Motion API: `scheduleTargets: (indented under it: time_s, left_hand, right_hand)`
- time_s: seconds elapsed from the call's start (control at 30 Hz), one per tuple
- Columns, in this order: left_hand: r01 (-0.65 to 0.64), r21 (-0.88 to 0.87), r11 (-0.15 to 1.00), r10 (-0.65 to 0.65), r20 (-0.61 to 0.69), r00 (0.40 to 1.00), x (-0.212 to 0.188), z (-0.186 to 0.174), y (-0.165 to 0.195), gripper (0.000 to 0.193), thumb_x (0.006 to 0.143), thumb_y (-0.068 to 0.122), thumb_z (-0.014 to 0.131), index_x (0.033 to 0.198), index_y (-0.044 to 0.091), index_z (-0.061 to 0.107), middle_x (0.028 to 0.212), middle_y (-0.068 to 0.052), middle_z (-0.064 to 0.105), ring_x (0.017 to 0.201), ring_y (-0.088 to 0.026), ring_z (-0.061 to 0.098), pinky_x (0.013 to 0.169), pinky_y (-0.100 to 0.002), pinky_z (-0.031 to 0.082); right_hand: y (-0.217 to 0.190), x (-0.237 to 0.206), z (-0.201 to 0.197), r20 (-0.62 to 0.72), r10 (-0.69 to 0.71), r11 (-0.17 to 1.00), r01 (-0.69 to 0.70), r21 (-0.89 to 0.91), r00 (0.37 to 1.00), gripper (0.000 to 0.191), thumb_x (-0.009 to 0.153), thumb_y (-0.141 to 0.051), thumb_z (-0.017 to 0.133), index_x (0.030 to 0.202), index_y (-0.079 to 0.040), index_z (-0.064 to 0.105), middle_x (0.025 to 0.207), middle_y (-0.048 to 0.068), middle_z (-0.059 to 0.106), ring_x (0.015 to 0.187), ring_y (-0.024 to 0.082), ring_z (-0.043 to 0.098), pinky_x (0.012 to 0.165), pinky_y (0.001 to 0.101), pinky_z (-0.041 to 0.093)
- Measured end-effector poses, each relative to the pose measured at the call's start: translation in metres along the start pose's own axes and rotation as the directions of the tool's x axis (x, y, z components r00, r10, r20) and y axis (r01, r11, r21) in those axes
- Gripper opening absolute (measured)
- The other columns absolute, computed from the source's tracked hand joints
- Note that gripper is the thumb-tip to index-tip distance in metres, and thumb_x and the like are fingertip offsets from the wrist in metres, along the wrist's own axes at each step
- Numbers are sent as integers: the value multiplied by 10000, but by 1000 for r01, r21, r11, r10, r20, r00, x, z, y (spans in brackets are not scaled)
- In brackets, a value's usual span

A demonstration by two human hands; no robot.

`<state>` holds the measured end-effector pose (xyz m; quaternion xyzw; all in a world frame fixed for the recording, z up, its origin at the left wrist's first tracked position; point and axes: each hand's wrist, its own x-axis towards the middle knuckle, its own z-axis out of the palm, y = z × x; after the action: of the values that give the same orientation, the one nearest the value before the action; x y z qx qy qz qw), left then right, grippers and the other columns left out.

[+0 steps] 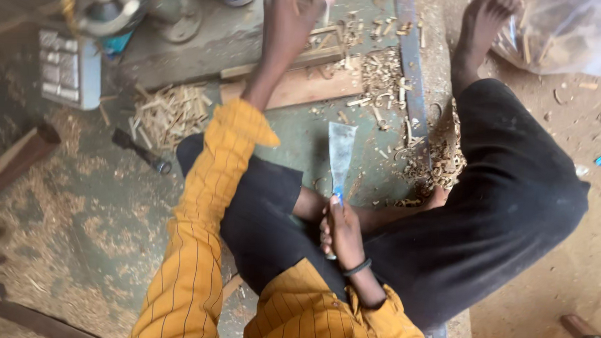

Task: The person sits on the workshop floor and uses a wide chisel to shave thin slivers off small wood pieces, producing piles of wood shavings and thin sticks around the work area. They reposition the wood pieces and continue shaving throughout the episode.

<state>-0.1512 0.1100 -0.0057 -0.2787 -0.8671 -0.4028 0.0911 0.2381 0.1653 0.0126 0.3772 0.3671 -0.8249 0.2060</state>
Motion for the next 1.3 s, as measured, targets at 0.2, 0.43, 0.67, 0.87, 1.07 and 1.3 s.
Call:
scheduleTargets:
  time_s: [0.2,0.43,0.67,0.87,1.07,1.3]
  left_hand:
    - [151,-760,632,-260,-24,965,-122,-38,7,206,933,-70,722,1053,26,585,1004,-3,614,976,-97,633,888,-256,547]
    - [355,-391,849,-469,-249,848,-193,-19,3,165,868,-48,741,964,-30,608,919,-72,695,844,-183,767,721,-305,636]
    - [345,-190,919,-390,-319,864,-187,-7,-3,281,784,-29,757,1039,-38,639,916,-170,590,767,-317,632,616,-388,557]
    - [429,117,896,-362,-369,856,-190,5,-3,230,771,122,848,735,90,623,831,-72,628,834,-313,643,740,-468,502]
    - [551,133,824,-490,-323,810,-182,9,5,273,725,253,886,777,108,661,844,-42,649,883,-282,637,865,-479,429]
    - [236,4,972,-225,-279,934,-168,18,-11,194,861,43,757,1052,52,731,1017,-123,667,962,-322,660,842,-427,539]
  right_hand:
    - [6,-3,5,-3,-17,999,17,-45,1000,377,1052,-444,437,925,-91,474,567,3,395,365,86,343,309,261,309]
    - [11,-4,12,-14,-26,991,24,-132,1000,395,1057,-475,442,921,-106,470,604,-5,383,408,82,341,339,253,298]
    - [12,-6,12,-43,-72,981,63,-185,996,400,1043,-485,446,920,-106,476,600,-1,389,402,90,340,335,260,293]
    - [9,-5,17,-46,-79,970,66,-234,996,424,1043,-507,449,926,-100,480,599,-17,372,404,77,329,339,246,276]
    - [5,-3,18,-48,-75,956,58,-288,996,424,1039,-505,452,935,-96,495,597,-21,376,404,78,327,340,250,273]
    - [5,-2,15,-95,-65,963,38,-267,993,402,1043,-487,452,937,-102,493,599,-19,376,407,78,331,343,250,282]
